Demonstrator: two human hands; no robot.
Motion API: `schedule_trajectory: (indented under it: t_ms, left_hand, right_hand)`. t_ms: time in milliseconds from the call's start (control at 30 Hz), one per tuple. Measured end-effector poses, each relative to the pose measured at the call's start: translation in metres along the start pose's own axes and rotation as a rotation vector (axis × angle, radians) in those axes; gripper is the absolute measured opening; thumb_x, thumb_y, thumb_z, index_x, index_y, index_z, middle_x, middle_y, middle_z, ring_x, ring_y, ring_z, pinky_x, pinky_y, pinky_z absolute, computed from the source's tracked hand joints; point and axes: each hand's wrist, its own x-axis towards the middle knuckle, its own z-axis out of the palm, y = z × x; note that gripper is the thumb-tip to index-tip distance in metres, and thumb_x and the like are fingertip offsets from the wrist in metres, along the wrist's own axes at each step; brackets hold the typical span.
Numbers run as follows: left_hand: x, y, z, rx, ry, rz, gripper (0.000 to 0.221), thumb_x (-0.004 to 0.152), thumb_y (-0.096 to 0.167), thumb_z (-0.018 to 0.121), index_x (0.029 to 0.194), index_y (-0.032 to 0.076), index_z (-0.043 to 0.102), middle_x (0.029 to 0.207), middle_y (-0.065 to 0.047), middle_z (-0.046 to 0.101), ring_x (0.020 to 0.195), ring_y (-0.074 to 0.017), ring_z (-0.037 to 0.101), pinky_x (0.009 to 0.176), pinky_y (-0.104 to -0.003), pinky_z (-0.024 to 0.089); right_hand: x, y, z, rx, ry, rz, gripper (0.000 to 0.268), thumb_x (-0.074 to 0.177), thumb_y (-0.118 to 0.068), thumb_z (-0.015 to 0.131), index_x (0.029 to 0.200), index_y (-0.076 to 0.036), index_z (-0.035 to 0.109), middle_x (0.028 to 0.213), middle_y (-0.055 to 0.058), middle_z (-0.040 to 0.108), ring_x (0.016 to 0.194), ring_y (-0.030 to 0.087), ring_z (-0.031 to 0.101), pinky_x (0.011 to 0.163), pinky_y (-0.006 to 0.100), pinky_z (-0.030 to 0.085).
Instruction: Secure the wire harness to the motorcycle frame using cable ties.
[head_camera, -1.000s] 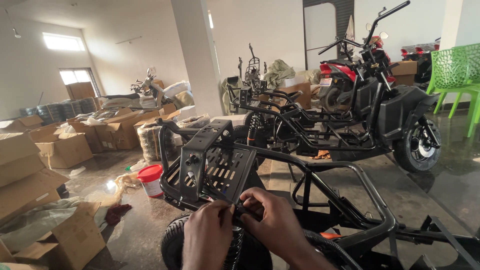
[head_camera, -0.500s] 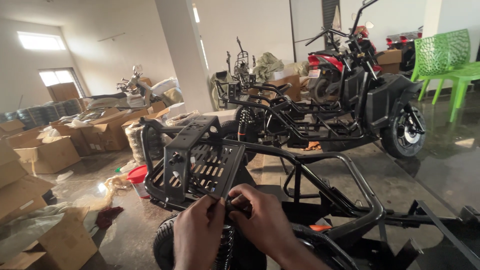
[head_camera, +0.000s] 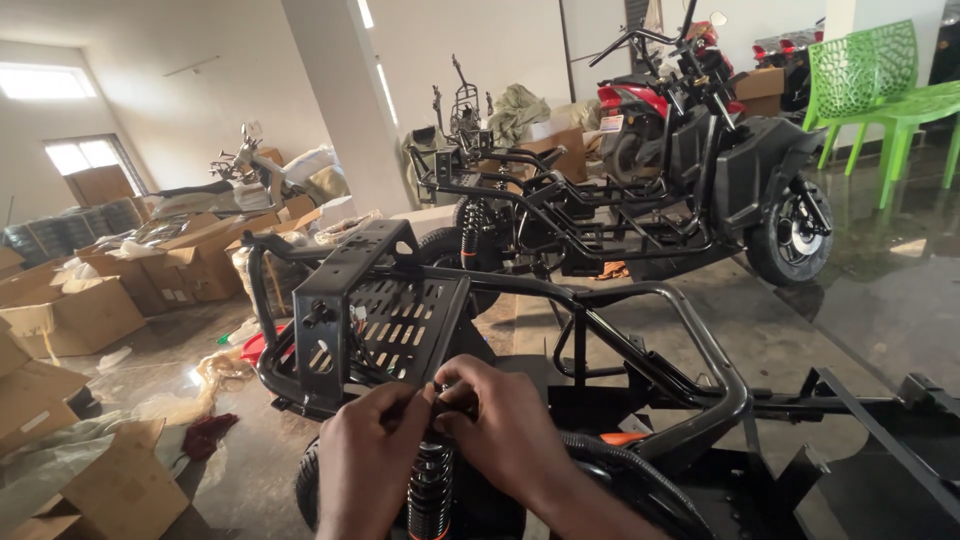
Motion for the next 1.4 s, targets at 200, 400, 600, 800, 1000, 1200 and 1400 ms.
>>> schedule_trajectory:
  t_ms: [200,400,600,800,1000,1200,1400]
  left_hand:
    - [0.008,-0.015,0.005,0.222,0.018,0.285,0.017,0.084,0.029,0.076,0.092,0.017,0.084,0.090,0.006,0.071,0.066,-0.0141,0.067,0.061,-0.030,0.055]
    - [0.037,-0.043,-0.003,0.284,-0.096,0.667,0.034,0.062,0.029,0.089,0.095,0.020,0.086,0.111,0.011,0.073,0.117,-0.0240,0.054,0.103,-0.045,0.042]
    - [0.045,-0.037,0.010,0.025,-0.128,0.768,0.037,0.051,0.016,0.087,0.087,0.017,0.086,0.081,0.006,0.076,0.087,-0.0164,0.065,0.085,-0.033,0.050]
    - [0.042,-0.032,0.004,-0.010,-0.162,0.768,0.032,0.055,0.015,0.087,0.087,0.016,0.083,0.081,0.005,0.077,0.084,-0.0160,0.070,0.082,-0.032,0.053]
    - [0.038,-0.032,0.002,0.067,-0.150,0.789,0.032,0.061,0.017,0.081,0.093,0.013,0.077,0.094,0.002,0.078,0.095,-0.0220,0.069,0.090,-0.037,0.052]
    - [0.021,-0.048,0.018,0.129,0.046,0.777,0.057,0.057,0.017,0.087,0.112,0.014,0.073,0.120,0.001,0.073,0.138,-0.0315,0.050,0.113,-0.050,0.037]
    - [-0.015,-0.101,0.088,-0.240,0.301,0.093,0.036,0.075,0.021,0.086,0.105,0.012,0.068,0.082,-0.002,0.070,0.076,-0.0155,0.061,0.059,-0.028,0.056]
  right_hand:
    - [0.006,0.000,-0.017,-0.234,-0.157,0.058,0.025,0.068,-0.019,0.086,0.091,-0.011,0.080,0.076,-0.001,0.080,0.061,0.012,0.067,0.063,0.026,0.052]
    - [0.002,0.015,-0.010,-0.271,-0.080,-0.071,0.020,0.078,-0.023,0.082,0.092,-0.009,0.080,0.086,0.000,0.072,0.070,0.015,0.066,0.066,0.030,0.054]
    - [0.004,0.028,-0.010,-0.324,-0.092,-0.240,0.014,0.081,-0.018,0.074,0.089,-0.008,0.079,0.076,0.003,0.063,0.062,0.020,0.059,0.060,0.038,0.049]
    - [0.003,0.024,-0.011,-0.254,-0.075,-0.156,0.016,0.080,-0.020,0.081,0.091,-0.009,0.080,0.079,0.001,0.068,0.063,0.015,0.063,0.061,0.032,0.051]
    - [0.004,0.024,-0.013,-0.312,-0.062,-0.112,0.023,0.079,-0.028,0.085,0.091,-0.009,0.079,0.078,-0.001,0.069,0.062,0.014,0.062,0.060,0.031,0.051]
    - [0.008,0.023,-0.021,-0.346,-0.123,-0.063,0.027,0.076,-0.020,0.084,0.102,-0.013,0.081,0.085,-0.002,0.077,0.069,0.015,0.071,0.069,0.030,0.056]
    - [0.010,0.021,-0.018,-0.279,-0.164,0.036,0.029,0.085,-0.033,0.076,0.109,-0.018,0.081,0.085,-0.006,0.082,0.063,0.008,0.068,0.061,0.025,0.052]
